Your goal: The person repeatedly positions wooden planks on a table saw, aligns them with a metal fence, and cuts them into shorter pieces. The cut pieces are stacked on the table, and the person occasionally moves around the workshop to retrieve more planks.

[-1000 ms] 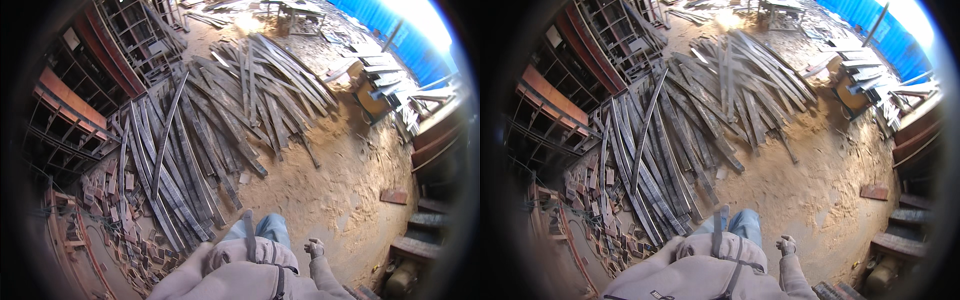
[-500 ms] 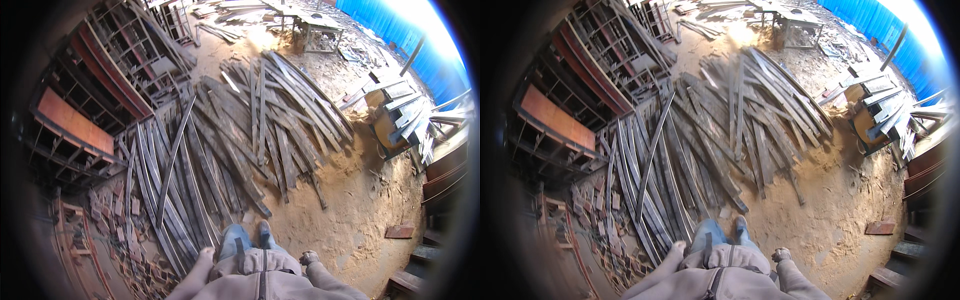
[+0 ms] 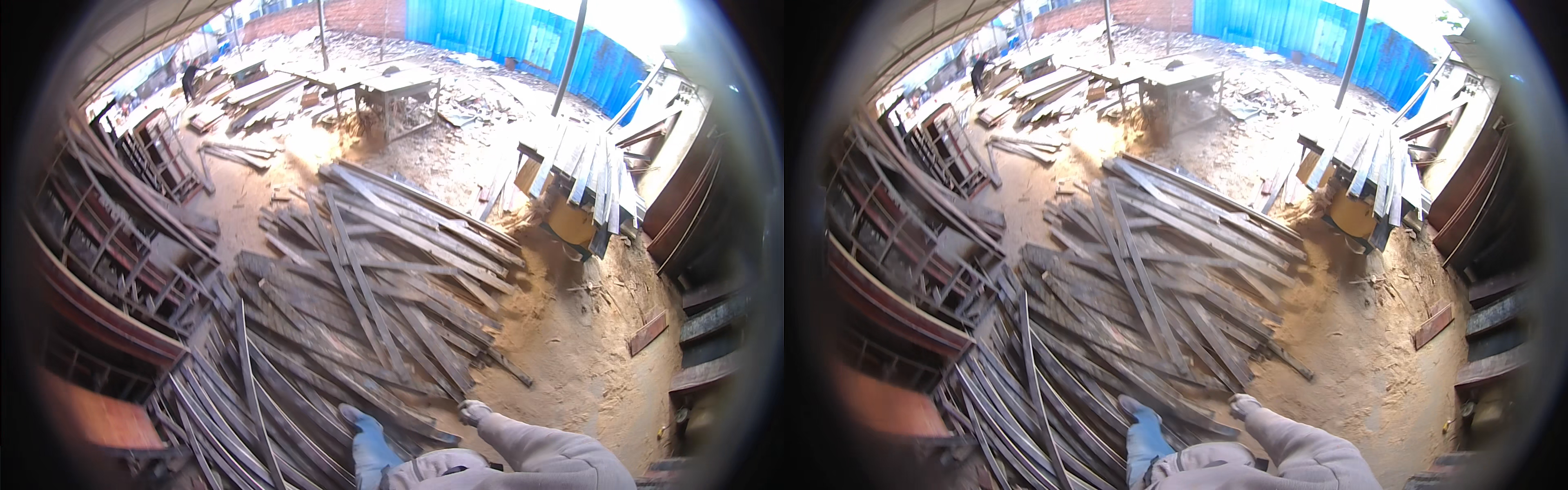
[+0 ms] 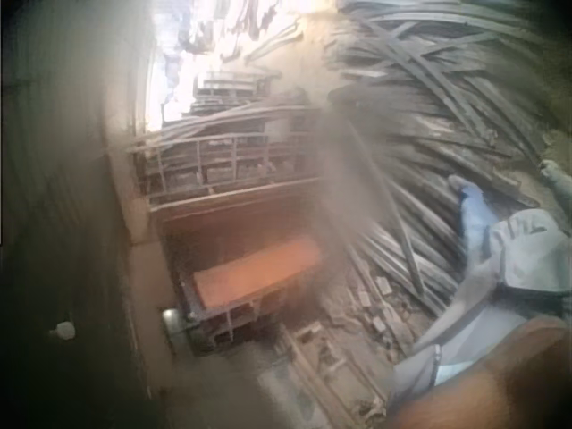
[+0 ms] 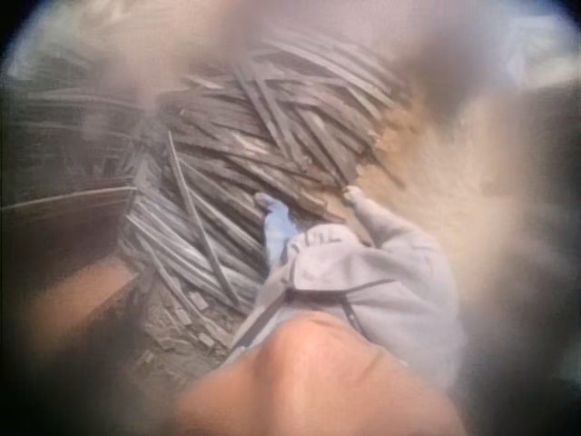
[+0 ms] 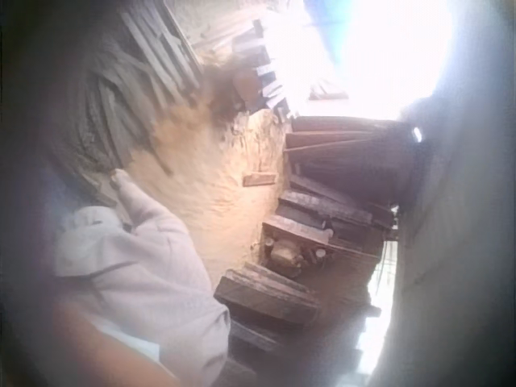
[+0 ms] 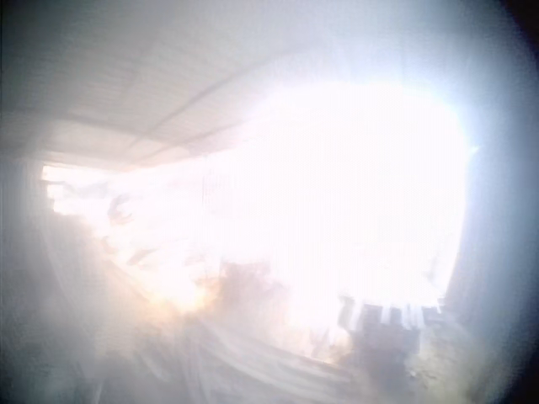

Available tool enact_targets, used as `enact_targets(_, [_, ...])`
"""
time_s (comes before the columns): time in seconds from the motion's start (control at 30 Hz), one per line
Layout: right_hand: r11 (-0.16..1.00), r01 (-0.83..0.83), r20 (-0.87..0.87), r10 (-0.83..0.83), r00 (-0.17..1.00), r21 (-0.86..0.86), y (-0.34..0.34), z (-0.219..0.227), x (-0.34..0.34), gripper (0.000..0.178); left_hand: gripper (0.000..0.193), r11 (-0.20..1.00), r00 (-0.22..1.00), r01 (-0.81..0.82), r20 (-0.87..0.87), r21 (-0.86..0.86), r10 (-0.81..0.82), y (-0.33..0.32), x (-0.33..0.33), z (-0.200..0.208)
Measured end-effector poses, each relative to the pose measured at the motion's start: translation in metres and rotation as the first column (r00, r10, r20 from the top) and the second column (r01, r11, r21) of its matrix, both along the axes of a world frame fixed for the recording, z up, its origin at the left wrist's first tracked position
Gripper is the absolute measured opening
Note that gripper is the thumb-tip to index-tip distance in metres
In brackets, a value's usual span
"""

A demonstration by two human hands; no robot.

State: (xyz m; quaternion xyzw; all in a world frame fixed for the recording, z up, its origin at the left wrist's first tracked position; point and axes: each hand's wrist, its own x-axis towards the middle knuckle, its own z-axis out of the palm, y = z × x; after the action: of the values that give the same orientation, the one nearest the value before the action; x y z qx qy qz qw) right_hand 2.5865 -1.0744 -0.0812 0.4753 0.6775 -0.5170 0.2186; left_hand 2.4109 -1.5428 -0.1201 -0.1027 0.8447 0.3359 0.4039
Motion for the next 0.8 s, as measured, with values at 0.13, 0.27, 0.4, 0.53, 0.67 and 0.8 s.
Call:
enact_targets(0.13, [0.984,-0.175,0.242,0.180,0.953,-0.043,-0.010,0.023,-0.051,0.037,0.010,0.996,0.997,-0.072,0.010,0.058,0.072,-0.038,-0.124,0.014])
enact_targets(0.27, [0.986,-0.167,0.252,0.167,0.953,-0.020,-0.012,0.020,-0.140,0.028,0.017,0.697,0.811,-0.579,0.386,0.424,0.439,-0.070,-0.275,0.023])
enact_targets(0.4, [0.928,-0.350,0.225,0.317,0.922,0.126,-0.003,-0.003,-0.218,0.029,0.008,0.567,0.762,-0.633,0.296,0.527,0.576,-0.045,-0.423,0.010])
enact_targets(0.53, [0.842,-0.488,0.211,0.446,0.870,0.230,0.029,-0.046,-0.306,0.029,0.029,0.786,0.840,-0.538,0.121,0.305,0.528,-0.003,-0.498,-0.007])
enact_targets(0.67, [0.584,-0.801,0.319,0.741,0.592,0.131,0.066,-0.066,-0.431,0.033,0.018,0.695,0.718,-0.691,0.300,0.198,0.628,-0.006,-0.531,0.003])
enact_targets(0.8, [0.792,-0.574,0.105,0.565,0.818,0.211,0.116,-0.052,-0.615,0.036,0.017,0.259,0.452,-0.887,0.833,0.383,0.317,-0.023,-0.528,0.028])
